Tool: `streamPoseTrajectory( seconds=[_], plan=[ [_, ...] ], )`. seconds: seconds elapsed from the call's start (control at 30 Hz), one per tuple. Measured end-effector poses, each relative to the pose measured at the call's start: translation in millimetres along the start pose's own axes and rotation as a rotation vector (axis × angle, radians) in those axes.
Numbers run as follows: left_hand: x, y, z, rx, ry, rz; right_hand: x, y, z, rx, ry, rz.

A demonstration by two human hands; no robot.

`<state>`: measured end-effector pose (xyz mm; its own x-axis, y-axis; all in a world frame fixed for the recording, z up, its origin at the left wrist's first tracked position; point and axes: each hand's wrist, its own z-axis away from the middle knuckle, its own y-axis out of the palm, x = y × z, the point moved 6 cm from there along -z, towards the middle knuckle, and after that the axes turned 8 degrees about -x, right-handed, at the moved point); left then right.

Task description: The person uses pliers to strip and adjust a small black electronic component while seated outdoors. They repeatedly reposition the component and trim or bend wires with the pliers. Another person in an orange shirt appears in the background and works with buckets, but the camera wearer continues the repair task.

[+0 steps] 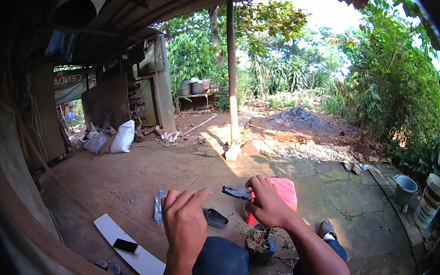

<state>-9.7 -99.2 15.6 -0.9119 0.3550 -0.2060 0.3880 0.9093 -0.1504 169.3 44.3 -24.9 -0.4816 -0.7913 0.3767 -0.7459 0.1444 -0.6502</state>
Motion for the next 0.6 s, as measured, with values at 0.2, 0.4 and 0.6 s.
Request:
streamPoseTrajectory(
  seconds=[0.2, 0.4, 0.6],
  plan=[
    [-0.2, -0.4, 0.2, -0.003, -0.003, 0.007, 1.0, -0.9, 0.1, 0.011, -0.014, 0.009],
    [0.2, 0.0, 0.0, -0.004, -0.005, 0.024, 1.9, -0.6, 1.2, 0.027, -0.004, 0.013],
    [-0.4, 0.3, 0.0, 0.003, -0.01, 0.042, 2.6, -0.7, -1.2, 0.016, 0.006, -0.023]
  ],
)
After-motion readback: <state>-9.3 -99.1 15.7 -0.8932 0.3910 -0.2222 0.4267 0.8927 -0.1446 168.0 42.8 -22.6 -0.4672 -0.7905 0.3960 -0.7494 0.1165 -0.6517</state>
